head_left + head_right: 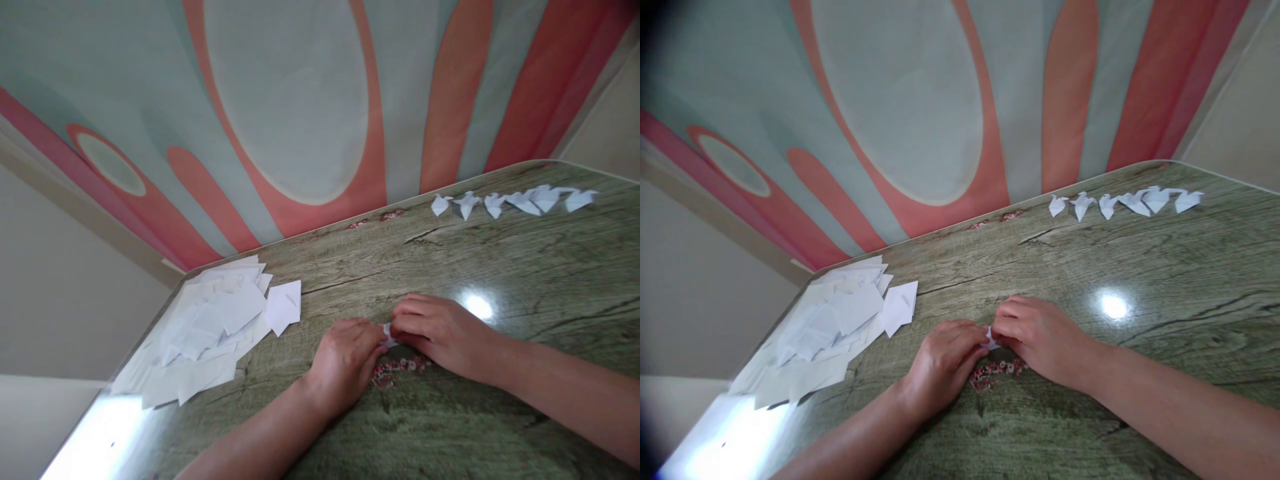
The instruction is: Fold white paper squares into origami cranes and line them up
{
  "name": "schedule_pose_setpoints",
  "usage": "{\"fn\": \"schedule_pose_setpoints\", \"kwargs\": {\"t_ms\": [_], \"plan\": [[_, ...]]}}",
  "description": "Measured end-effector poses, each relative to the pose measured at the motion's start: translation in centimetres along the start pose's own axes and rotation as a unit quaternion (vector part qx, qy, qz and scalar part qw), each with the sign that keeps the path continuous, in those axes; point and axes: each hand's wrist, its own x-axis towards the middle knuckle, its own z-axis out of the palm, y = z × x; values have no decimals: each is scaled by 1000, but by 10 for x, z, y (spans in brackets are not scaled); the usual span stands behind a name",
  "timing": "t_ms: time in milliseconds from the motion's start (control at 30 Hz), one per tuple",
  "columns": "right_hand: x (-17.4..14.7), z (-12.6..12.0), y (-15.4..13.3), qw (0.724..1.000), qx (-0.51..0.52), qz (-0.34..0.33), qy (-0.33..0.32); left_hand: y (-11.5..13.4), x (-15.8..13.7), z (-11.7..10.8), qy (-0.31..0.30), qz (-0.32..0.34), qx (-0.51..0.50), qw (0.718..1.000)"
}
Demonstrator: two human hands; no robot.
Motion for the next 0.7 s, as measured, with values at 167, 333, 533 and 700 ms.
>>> {"fn": "schedule_pose_setpoints", "kwargs": {"t_ms": [167, 333, 533, 700], "plan": [[0, 0, 3, 1000, 18, 20, -1, -5, -2, -4, -11, 29, -5, 999], [2, 5, 5, 998, 32, 52, -3, -8, 0, -13, -72, 63, -10, 995], [5, 8, 3, 996, 31, 79, -3, -6, -1, -19, -114, 79, -1, 990], [8, 6, -2, 995, 27, 100, -5, -2, -1, -23, -124, 67, -2, 990]]}}
